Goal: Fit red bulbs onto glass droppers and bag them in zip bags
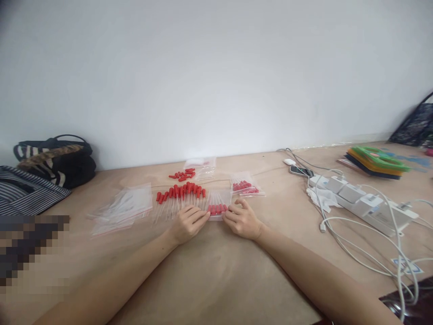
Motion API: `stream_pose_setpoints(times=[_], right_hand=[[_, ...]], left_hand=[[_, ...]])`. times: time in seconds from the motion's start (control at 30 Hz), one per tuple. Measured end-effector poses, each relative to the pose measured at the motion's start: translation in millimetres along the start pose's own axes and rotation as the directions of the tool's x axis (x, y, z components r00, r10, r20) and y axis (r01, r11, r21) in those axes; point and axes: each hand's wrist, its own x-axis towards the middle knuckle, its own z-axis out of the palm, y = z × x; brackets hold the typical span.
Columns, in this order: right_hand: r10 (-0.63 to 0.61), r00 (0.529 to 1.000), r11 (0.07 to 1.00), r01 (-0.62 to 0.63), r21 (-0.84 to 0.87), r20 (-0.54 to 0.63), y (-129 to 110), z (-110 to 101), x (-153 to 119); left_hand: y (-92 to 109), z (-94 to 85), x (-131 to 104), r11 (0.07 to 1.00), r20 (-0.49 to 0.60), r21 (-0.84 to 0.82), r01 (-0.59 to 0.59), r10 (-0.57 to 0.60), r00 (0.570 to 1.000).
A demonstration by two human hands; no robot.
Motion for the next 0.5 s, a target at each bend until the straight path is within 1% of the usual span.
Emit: stream_pose_setpoints(times=[0.23, 0.37, 0.5], right_hand=[[0.042, 0.999, 0.999, -0.041, -0.023, 0.024, -2.0, -0.5, 4.4], [0.042, 0.999, 0.998, -0.042, -0.046, 0.003, -6.3, 7.3, 8.7], [0.035, 0.999, 0.999, -0.036, -0.04, -0.011, -8.5, 14.8, 10.6]], left_hand=[[-2.0, 5.7, -1.9, 1.0, -0.008, -0.029, -0.006, 0.005, 1.0], [-2.2, 3.5, -0.5, 0.999, 0.002, -0.047, -0.014, 0.014, 1.0], [-2.5, 1.9, 0.5, 0.997, -0.019, -0.072, 0.012, -0.013, 1.0]])
